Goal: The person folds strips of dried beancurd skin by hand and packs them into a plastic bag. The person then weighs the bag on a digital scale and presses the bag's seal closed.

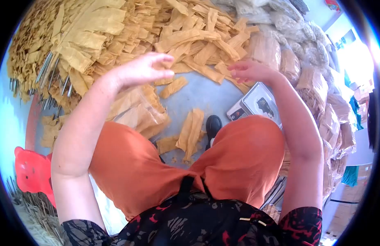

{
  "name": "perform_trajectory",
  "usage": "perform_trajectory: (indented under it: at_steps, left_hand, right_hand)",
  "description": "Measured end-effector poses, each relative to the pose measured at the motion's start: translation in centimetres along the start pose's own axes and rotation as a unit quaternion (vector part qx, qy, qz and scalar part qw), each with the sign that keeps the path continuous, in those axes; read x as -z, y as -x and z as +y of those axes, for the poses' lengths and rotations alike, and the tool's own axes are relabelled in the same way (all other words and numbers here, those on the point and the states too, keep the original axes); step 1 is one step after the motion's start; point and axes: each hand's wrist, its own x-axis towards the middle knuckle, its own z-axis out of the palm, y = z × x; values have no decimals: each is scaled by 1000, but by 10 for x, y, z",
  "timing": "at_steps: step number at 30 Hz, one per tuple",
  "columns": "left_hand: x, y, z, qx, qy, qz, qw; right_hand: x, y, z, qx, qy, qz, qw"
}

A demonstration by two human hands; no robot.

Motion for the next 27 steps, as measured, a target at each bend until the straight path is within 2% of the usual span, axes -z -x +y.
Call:
perform_trajectory:
  at_steps: [2,4,6,9,12,14,15,16,19,20,22,25,27]
  left_hand:
    - [-14,-26,-4,-52,-47,-60,996]
    - [-25,-38,7,-64,-23,-128,989]
    - [-35,-47,12,-95,-28,-138,985]
    - [-42,-56,6,-124,-65,-135,981]
    - [-38,-65,0,-140,-155,-134,969]
    - [-36,-76,0,-133,-129,-118,976]
    - [-33,-81,8,-81,-60,-130,986]
    - [-34,-91,10,-84,-66,-135,985]
    - [-55,-132,-9,-67,106,13,992]
    - [-66,-146,-17,-68,109,10,992]
    - [-86,-170,-36,15,275,13,961]
    - [-112,-195,-75,38,254,10,966]
    - [-120,-207,-95,54,212,-12,976]
  right_hand:
    - [8,-31,37,4,-37,7,999]
    - [7,-57,74,5,-74,14,997]
    - [0,-81,108,-19,-136,70,988]
    - [-22,-121,176,-55,-165,91,981]
    - [-46,-132,203,-114,-160,64,978]
    - [-54,-142,217,-126,-159,39,978]
    - [-58,-149,223,-137,-154,9,978]
    - [-61,-158,230,-139,-161,12,977]
    - [-72,-187,248,-142,-178,3,974]
    - [-76,-199,253,-145,-181,10,973]
    - [-89,-226,271,-150,-183,12,971]
    - [-108,-260,293,-115,-117,48,985]
    - [-109,-278,296,-161,-150,51,974]
